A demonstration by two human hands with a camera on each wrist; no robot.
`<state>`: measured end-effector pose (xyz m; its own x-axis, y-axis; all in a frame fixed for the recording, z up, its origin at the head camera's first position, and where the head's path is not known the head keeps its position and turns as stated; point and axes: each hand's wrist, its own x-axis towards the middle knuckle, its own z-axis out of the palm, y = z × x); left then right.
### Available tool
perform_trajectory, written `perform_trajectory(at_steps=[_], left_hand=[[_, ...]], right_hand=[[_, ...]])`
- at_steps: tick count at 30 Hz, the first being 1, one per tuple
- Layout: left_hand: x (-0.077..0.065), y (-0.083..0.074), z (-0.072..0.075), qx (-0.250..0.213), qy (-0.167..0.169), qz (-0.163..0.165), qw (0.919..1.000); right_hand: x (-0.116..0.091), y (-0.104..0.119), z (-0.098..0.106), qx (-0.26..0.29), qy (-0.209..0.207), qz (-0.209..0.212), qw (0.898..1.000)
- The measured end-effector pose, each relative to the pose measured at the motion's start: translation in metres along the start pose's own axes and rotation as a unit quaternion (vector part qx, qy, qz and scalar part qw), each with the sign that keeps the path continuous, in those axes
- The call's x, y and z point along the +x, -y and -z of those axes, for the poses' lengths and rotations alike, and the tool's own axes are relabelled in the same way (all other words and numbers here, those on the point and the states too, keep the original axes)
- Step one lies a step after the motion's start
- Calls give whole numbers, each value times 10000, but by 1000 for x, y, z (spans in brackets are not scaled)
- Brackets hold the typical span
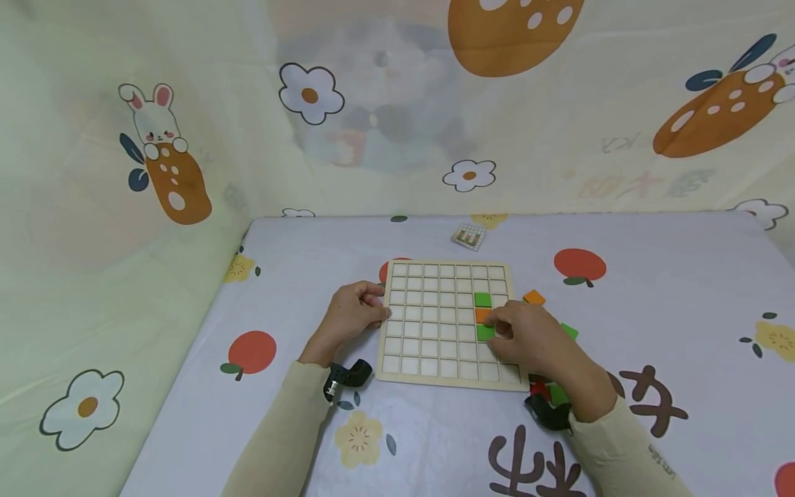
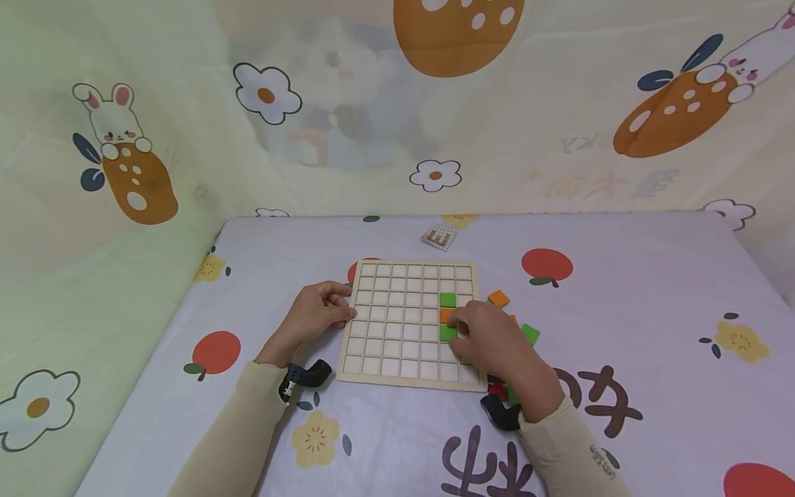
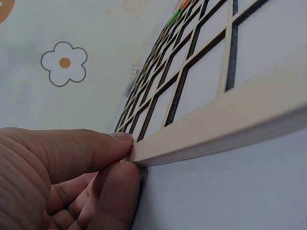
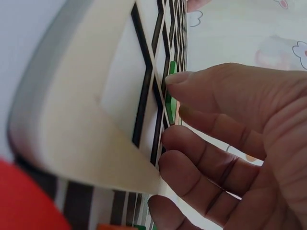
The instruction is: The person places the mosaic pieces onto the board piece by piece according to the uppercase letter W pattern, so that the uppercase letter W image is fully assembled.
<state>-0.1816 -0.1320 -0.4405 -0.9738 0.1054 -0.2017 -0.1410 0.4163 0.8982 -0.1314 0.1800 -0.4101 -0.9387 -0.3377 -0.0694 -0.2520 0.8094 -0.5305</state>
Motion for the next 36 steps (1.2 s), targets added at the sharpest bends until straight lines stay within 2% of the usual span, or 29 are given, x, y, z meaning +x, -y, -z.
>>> perform_trajectory(at_steps=[5,11,18,28,36], left_hand=[[0,-2,-1,13,-9,37,10000],[1,-1,-2,18,-12,25,10000],[1,1,-2,93,-51,24,9999],[-1,1,-1,107,-12,18,9999],[2,2,-2,112,36,-103,9999]], right_hand=[[-3,-1,6,94,-92,2,9999],[-14,-3,25,75,-295,-152,9994],[-37,-14,35,75,-92,-388,9992],[-71,-27,21,202,406,-637,9969],[-81,-29,15,88,434,-865,9953]])
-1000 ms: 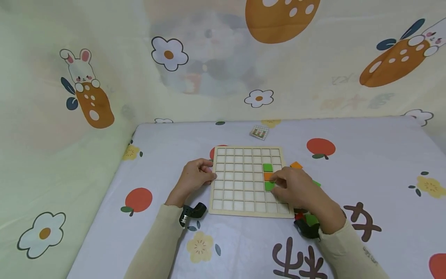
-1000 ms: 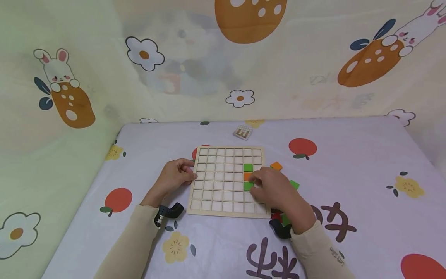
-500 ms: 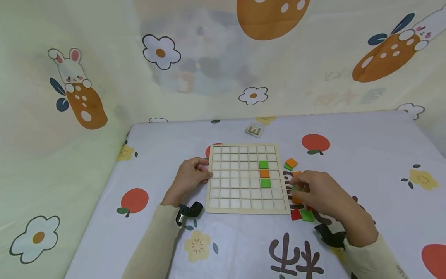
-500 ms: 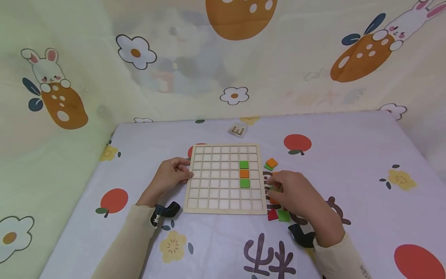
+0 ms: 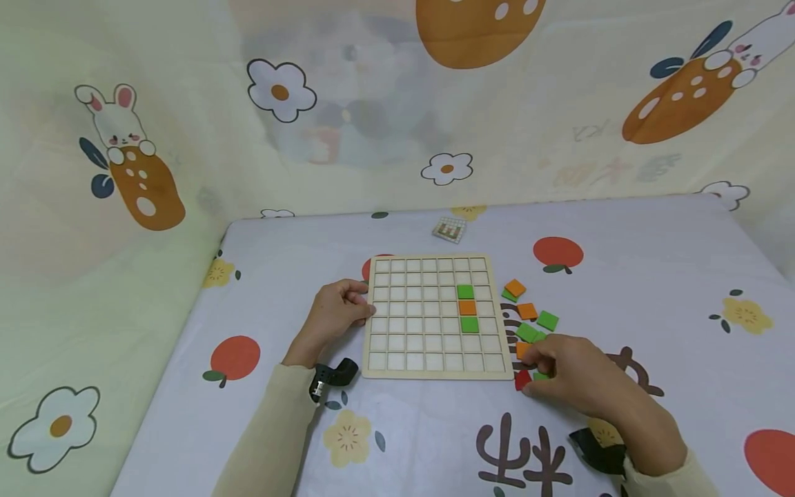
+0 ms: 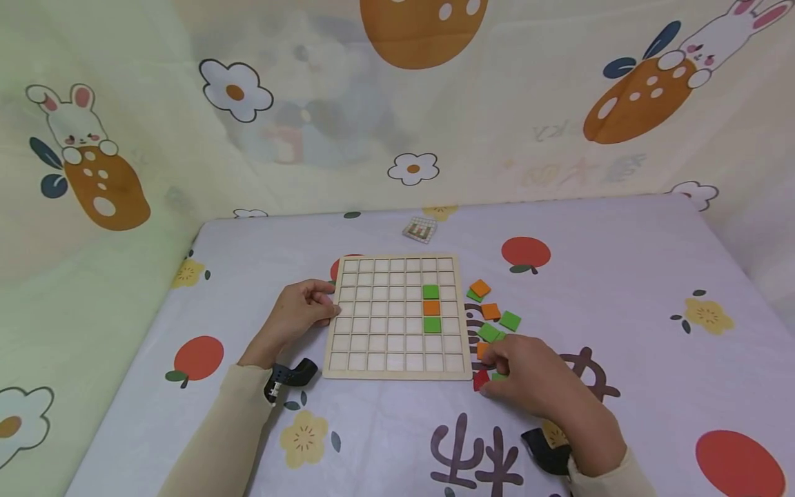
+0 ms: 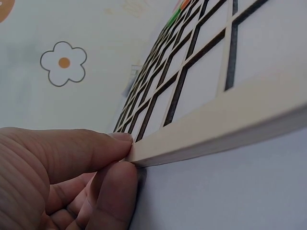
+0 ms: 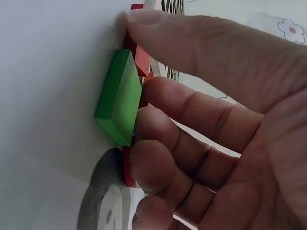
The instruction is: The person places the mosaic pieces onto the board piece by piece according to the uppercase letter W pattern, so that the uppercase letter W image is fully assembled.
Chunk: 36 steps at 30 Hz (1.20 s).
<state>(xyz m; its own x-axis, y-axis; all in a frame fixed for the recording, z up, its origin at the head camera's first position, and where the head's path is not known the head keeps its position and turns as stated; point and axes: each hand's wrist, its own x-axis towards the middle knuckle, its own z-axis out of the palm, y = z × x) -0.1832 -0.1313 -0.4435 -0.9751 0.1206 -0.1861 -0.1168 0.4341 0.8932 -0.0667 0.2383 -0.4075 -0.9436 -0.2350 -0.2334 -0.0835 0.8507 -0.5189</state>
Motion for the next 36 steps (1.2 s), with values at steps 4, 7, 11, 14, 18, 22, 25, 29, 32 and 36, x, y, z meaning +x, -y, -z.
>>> perform_trajectory(at_steps=[4,7,11,14,18,22,25,29,32,36], left_hand=[[1,0,0,41,-9,0,10000],[0,0,0,39,-4,31,10000],[0,-1,0,20,8,51,10000],[0,-1,0,30,-5,67,10000],[0,-2,1,65,-16,118,9999],[0,-3,1,72,-32,190,9998],[-1,-4,1,53,-32,210,9998],[-1,-4,0,48,-1,213,9998],[-1,-5,0,59,8,227,9997],[-2,-6,-1,32,-11,242,9997]], right_hand=[[0,0,-1,62,50,-43,10000],[1,0,-3,61,55,-50,10000],[1,0,-4,12,33,20,10000],[2,-1,-5,20,48,43,10000],[2,-1,-5,74,92,12,9999],[1,0,-4,146,105,-53,9998],[0,2,-2,212,95,-146,9996],[0,3,-1,230,66,-274,9993],[1,4,-2,159,37,-378,9992],[1,6,-2,74,-10,-476,9988]])
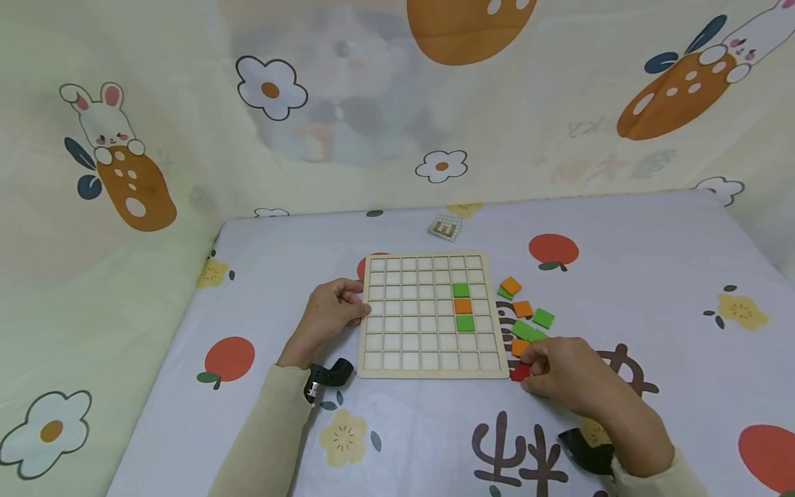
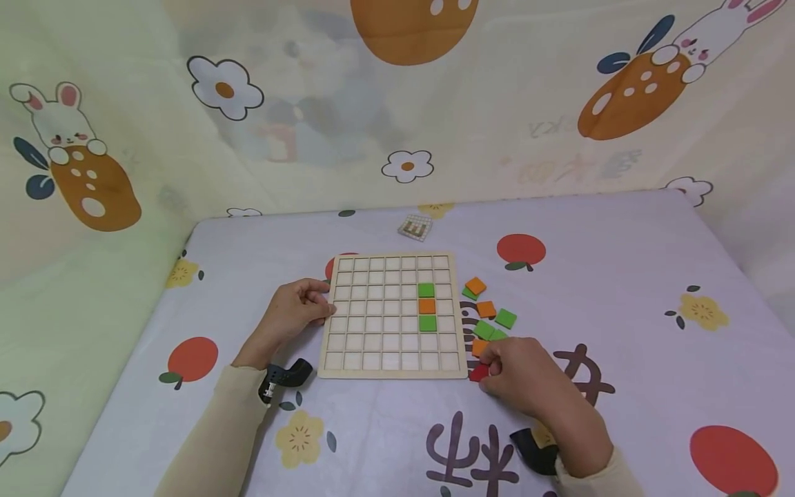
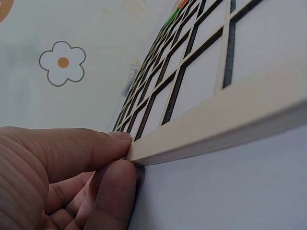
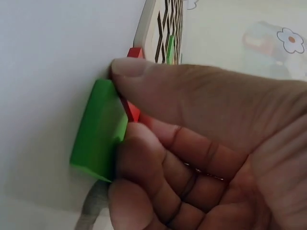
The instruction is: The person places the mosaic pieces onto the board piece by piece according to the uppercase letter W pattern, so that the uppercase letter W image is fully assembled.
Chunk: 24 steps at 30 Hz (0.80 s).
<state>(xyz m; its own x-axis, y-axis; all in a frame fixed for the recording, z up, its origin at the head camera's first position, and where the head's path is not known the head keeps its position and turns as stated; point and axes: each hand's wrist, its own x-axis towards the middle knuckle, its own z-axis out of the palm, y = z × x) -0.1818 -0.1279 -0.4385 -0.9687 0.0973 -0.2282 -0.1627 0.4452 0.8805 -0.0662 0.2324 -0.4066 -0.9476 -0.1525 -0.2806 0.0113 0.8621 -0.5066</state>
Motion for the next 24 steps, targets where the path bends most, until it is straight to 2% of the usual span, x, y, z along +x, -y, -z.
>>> perform_trajectory(at_steps=[15,24], left_hand=[[2,0,1,-45,31,-94,9999],[0,1,2,-48,60,-72,9999]], right_hand=[[-3,4,2,-105,-32,-225,9997],[-1,1,3,81,43,-279,9996]])
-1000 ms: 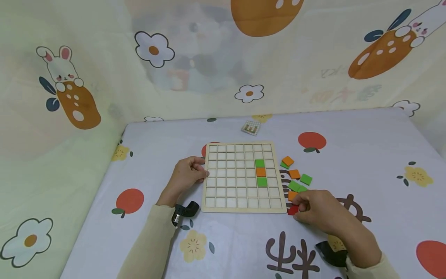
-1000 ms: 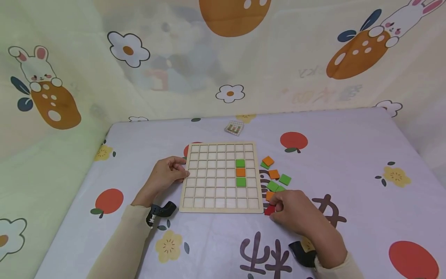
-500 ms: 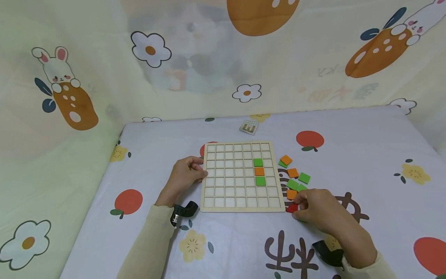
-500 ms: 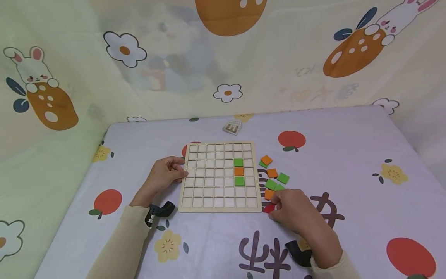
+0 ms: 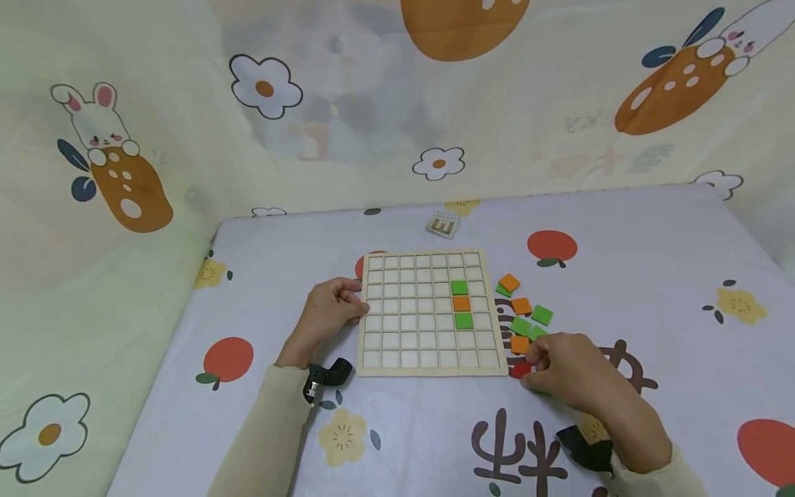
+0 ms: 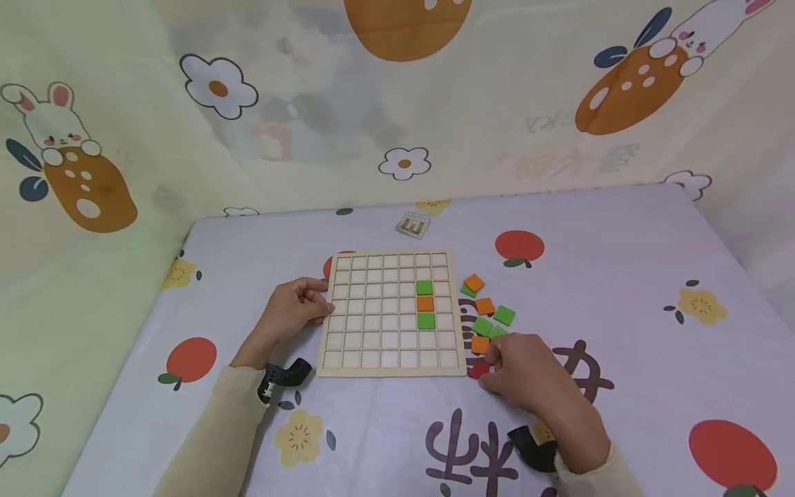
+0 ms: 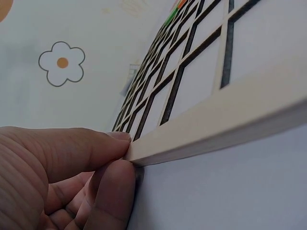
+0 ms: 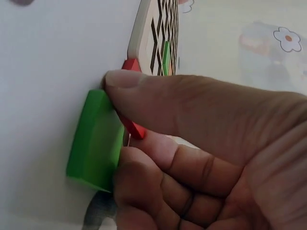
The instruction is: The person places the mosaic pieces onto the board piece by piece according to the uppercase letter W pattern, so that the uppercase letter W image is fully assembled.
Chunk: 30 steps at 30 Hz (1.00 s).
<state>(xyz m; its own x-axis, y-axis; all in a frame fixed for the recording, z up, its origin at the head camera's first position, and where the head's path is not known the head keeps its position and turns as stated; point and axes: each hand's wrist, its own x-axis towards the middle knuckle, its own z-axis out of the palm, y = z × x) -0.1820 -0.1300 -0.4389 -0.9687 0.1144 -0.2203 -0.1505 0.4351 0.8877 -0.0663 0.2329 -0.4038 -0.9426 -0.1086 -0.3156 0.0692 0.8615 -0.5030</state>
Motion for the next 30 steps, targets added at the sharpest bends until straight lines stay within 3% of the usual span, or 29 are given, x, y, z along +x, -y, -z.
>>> perform_trajectory(at_steps=[14,24,30], left_hand=[[1,3,-1,80,-31,-94,9999],[3,2,-3,27,-13,-11,10000],[1,1,-2,-49,-33,61,10000]], right_hand=[[-2,-9,3,739,180,434,9962],[-5,-5,-2,930,-323,577,9935],[-4,-2,-2,1016,-360,738,9914]])
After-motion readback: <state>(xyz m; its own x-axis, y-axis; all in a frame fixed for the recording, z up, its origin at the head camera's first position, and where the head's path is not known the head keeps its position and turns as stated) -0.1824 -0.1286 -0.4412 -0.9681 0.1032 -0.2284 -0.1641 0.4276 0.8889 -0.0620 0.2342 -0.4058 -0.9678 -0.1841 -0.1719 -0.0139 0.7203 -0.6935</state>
